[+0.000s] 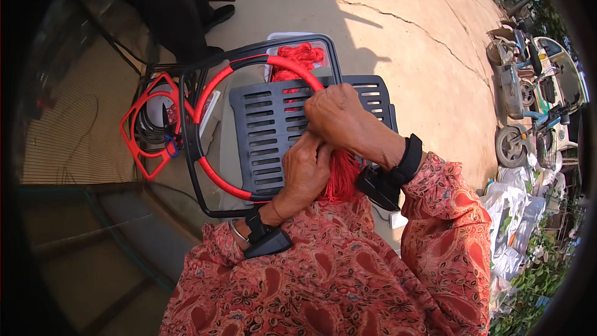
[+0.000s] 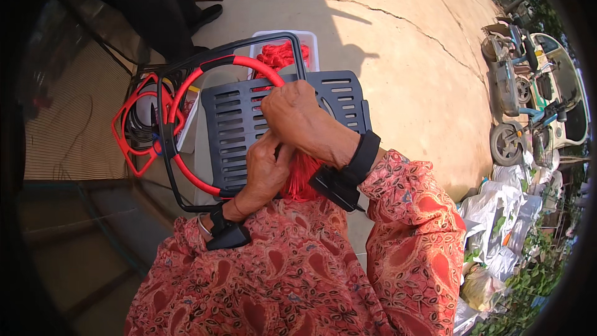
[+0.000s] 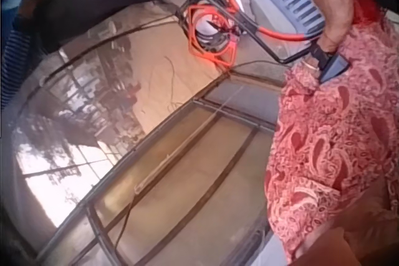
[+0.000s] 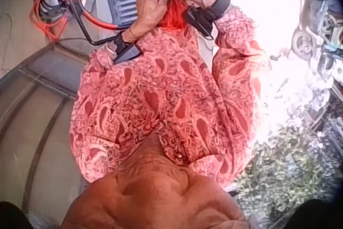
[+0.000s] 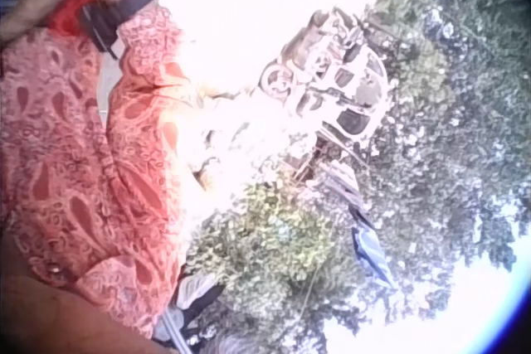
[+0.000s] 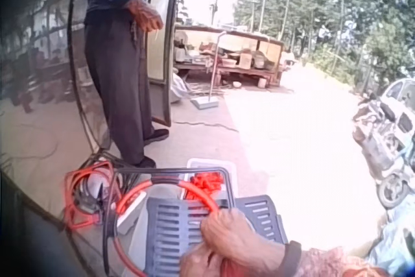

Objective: Winding a red cord or wire onto a black circular frame.

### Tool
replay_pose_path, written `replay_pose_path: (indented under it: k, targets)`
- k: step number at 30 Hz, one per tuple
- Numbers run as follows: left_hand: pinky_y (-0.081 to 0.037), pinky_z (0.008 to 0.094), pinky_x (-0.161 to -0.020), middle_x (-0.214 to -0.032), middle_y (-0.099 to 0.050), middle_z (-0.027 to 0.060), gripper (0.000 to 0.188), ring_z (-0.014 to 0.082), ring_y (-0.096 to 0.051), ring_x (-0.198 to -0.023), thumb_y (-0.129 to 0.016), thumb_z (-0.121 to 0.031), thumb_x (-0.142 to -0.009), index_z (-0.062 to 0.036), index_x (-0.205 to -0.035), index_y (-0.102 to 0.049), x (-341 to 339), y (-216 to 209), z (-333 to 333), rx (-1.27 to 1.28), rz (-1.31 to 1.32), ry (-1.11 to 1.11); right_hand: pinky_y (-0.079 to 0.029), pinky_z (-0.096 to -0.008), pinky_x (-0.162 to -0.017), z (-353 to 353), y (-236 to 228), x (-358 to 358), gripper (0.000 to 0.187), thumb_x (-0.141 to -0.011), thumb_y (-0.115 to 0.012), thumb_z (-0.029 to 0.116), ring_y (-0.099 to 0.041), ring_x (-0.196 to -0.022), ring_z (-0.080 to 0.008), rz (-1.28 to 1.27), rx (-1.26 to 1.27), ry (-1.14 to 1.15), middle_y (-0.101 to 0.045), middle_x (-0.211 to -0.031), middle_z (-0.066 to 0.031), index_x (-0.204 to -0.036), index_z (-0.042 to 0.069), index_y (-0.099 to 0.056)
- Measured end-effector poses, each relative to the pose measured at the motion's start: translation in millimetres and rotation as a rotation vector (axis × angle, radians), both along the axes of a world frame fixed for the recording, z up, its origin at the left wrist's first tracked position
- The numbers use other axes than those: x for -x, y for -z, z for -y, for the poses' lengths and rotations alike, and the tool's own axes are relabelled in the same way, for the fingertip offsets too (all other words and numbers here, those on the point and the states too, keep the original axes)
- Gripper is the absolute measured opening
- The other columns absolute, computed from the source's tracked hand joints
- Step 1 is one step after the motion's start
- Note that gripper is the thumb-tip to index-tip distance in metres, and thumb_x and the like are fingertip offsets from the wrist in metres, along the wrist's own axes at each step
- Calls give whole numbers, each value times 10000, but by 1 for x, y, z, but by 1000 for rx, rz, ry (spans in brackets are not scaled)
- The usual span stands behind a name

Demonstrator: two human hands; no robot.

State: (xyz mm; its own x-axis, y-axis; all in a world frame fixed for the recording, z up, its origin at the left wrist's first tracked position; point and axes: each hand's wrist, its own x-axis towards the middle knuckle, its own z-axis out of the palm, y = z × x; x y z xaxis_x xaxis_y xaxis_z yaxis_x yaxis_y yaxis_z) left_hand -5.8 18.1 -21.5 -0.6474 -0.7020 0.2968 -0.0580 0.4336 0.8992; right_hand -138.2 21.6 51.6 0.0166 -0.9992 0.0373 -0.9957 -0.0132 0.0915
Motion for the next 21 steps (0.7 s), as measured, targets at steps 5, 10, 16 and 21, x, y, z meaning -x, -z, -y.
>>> replay_pose_path:
  k: [5, 10, 16, 21]
  targets:
    - [-458, 462, -724, -926, -603, 176, 134, 413, -582, -871, -614, -40, -819, -4, -948, -611, -2, 7, -2, 10, 21, 34, -523, -399, -537, 3, 11, -3, 91, -692, -683, 152, -700, -675, -286, -53, -212, -47, -687, -727, -146, -723, 68, -694]
    - [-459, 397, -737, -866, -595, 153, 83, 342, -592, -843, -651, -18, -789, 45, -840, -635, -5, 9, -2, 83, 56, 27, -525, -445, -572, 3, 6, 7, 91, -730, -666, 118, -676, -678, -364, 87, -145, 44, -661, -711, -196, -746, 29, -679]
    - [-451, 382, -709, -820, -565, 155, 88, 306, -581, -794, -668, -5, -766, 70, -778, -624, -2, 6, 1, -5, 26, -1, -497, -464, -592, 23, 3, 11, 145, -808, -649, 186, -646, -687, -378, 530, 164, 3, -657, -698, -134, -778, 44, -651]
    - [-455, 368, -713, -836, -566, 158, 84, 297, -576, -795, -665, -1, -776, 74, -786, -630, -3, 10, 8, -15, 5, -12, -452, -467, -685, 14, 15, 4, 224, -815, -673, 260, -630, -833, -349, 627, 356, -20, -658, -847, -139, -812, 37, -663]
